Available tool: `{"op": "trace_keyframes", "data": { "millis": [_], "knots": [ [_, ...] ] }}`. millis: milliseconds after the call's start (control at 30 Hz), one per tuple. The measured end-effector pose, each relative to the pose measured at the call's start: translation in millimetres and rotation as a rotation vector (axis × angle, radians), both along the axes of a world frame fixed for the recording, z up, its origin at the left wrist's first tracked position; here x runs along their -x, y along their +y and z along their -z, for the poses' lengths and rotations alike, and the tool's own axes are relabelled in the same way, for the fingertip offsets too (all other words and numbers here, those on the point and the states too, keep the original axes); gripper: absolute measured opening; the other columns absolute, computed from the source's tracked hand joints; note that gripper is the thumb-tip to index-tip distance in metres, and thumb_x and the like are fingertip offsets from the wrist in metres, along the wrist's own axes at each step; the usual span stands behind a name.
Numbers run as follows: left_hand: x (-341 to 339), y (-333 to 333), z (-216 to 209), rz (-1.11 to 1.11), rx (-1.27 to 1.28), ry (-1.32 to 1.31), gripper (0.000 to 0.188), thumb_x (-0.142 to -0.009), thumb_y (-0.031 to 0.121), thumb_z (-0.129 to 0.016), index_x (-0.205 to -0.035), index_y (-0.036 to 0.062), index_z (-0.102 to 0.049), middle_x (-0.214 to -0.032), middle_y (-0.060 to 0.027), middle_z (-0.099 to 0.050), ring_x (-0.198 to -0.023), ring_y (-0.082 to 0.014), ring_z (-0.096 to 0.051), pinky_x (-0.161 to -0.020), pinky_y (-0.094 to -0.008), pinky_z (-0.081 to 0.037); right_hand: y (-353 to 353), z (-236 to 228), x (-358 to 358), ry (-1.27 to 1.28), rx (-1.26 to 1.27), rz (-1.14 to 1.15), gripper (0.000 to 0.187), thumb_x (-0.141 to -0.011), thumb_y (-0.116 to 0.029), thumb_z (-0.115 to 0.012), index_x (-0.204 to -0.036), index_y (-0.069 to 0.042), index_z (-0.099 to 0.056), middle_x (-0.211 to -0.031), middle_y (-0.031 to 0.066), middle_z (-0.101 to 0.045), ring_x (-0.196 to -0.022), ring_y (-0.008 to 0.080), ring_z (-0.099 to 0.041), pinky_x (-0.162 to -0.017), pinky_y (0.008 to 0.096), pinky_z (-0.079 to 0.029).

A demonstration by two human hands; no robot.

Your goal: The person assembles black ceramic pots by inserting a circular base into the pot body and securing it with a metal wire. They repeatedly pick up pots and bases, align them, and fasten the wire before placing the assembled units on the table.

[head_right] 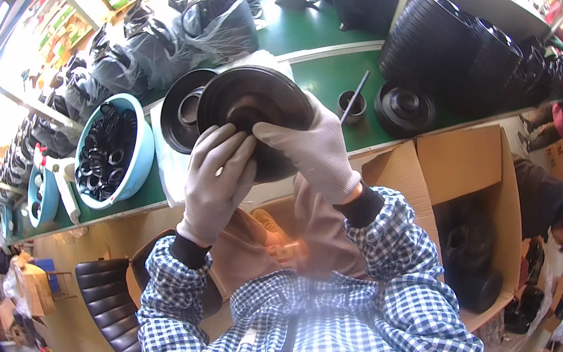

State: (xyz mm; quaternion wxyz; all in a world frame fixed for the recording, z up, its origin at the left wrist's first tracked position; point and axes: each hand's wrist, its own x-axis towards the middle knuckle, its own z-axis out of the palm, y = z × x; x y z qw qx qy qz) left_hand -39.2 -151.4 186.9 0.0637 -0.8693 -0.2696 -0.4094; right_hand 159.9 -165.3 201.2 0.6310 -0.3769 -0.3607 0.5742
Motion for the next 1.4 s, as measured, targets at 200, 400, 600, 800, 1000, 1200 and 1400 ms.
{"op": "trace_keyframes", "data": {
  "millis": [200,400,600,800,1000,1200,1400],
  "knots": [
    [-56,-33,3,0.063,0.794,-0.758,0.093,-0.087,0.008,-0.087,-0.165,-0.0031,-0.037,-0.148,-0.0191,-0.059,-0.136,-0.0295,-0.059,-0.118,-0.0412,-0.047,-54,10,-50,0.038,0.039,0.116,0.052,-0.092,0.006,-0.076,-0.143,0.004,-0.062,-0.132,0.0099,-0.073,-0.118,0.0163,-0.069,-0.105,0.0333,-0.057],
    [-93,-30,14,0.284,1.291,-0.838,0.073,-0.090,0.000,-0.079,-0.155,-0.0047,-0.045,-0.147,-0.0165,-0.061,-0.134,-0.0230,-0.061,-0.116,-0.0374,-0.049,-75,20,-82,-0.128,-0.002,0.242,0.049,-0.092,0.004,-0.077,-0.140,0.006,-0.063,-0.130,0.0118,-0.073,-0.119,0.0177,-0.070,-0.105,0.0331,-0.057],
    [-119,-16,59,0.237,1.241,-0.552,0.079,-0.100,0.012,-0.076,-0.164,-0.0071,-0.035,-0.157,-0.0214,-0.052,-0.144,-0.0254,-0.053,-0.121,-0.0406,-0.044,-51,80,-149,-0.161,0.122,0.487,0.048,-0.092,-0.004,-0.083,-0.135,0.007,-0.064,-0.123,0.0109,-0.074,-0.105,0.0160,-0.071,-0.095,0.0307,-0.059],
    [-23,-45,87,0.112,1.114,-0.577,0.052,-0.101,-0.002,-0.063,-0.152,-0.0070,-0.055,-0.139,-0.0166,-0.069,-0.125,-0.0239,-0.069,-0.111,-0.0371,-0.054,33,145,-292,-0.763,0.210,0.712,0.046,-0.088,-0.017,-0.089,-0.122,0.009,-0.072,-0.116,0.0147,-0.079,-0.099,0.0193,-0.072,-0.091,0.0374,-0.058],
    [139,-18,94,-0.507,0.420,-0.600,0.034,-0.097,0.000,-0.073,-0.131,-0.0032,-0.071,-0.122,-0.0210,-0.075,-0.109,-0.0284,-0.075,-0.100,-0.0382,-0.058,60,126,-239,-1.841,0.330,0.935,0.063,-0.098,-0.043,-0.079,-0.141,0.001,-0.067,-0.137,0.0306,-0.068,-0.126,0.0420,-0.067,-0.111,0.0467,-0.051],
    [308,92,95,-1.351,0.581,0.415,0.038,-0.089,0.033,-0.077,-0.124,0.0182,-0.081,-0.129,-0.0090,-0.074,-0.124,-0.0289,-0.066,-0.105,-0.0423,-0.054,94,75,-70,-0.933,-0.194,-0.046,0.044,-0.115,-0.026,-0.054,-0.148,0.001,-0.060,-0.144,0.0181,-0.065,-0.125,0.0290,-0.064,-0.102,0.0384,-0.055],
    [331,132,100,-1.309,0.757,0.840,0.031,-0.076,0.046,-0.092,-0.104,0.0329,-0.089,-0.109,-0.0019,-0.080,-0.118,-0.0259,-0.070,-0.101,-0.0422,-0.056,156,38,43,-1.553,-0.251,-0.140,0.038,-0.109,-0.032,-0.056,-0.121,0.001,-0.071,-0.102,0.0347,-0.073,-0.096,0.0497,-0.072,-0.087,0.0541,-0.057]
  ]
}}
